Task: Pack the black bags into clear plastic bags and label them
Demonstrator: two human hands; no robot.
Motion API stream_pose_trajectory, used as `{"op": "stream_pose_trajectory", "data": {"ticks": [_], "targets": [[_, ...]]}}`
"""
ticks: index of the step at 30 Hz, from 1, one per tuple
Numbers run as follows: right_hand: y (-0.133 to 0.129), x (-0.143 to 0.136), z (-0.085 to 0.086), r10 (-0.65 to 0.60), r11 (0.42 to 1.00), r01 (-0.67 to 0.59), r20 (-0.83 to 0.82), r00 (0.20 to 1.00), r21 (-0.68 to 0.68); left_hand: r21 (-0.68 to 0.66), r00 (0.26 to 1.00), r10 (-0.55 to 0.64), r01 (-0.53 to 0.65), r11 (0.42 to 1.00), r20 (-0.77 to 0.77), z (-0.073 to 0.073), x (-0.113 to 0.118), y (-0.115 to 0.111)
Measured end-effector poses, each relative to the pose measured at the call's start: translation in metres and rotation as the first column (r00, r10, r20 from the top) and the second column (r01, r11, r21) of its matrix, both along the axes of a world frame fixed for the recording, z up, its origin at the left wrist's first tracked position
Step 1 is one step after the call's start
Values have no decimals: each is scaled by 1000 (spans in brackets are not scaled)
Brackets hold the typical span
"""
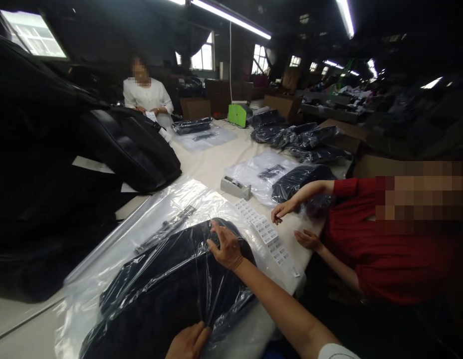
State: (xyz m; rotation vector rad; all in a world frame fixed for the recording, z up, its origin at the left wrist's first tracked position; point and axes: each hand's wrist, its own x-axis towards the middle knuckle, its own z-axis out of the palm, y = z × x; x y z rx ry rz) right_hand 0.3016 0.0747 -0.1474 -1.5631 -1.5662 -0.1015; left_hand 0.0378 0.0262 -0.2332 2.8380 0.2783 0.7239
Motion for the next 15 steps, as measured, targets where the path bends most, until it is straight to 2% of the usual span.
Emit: {"op": "stream_pose_trajectory", "data": {"ticks": [4, 8, 11, 15], "targets": [[24, 4, -24, -114, 988, 122, 81, 990, -95, 56, 997, 56, -54, 997, -45, 31, 8, 6], [45, 11, -49, -107, 982, 123, 113, 988, -142, 103, 989, 51, -37, 994, -141, 56, 20, 22], [56, 14, -67, -114, 980, 128, 98, 989, -150, 112, 967, 10, 19, 993, -255, 64, 29, 38], [65, 18, -85, -120, 980, 126, 53, 991, -151, 46, 942, -16, 34, 998, -336, 63, 44, 60]]}}
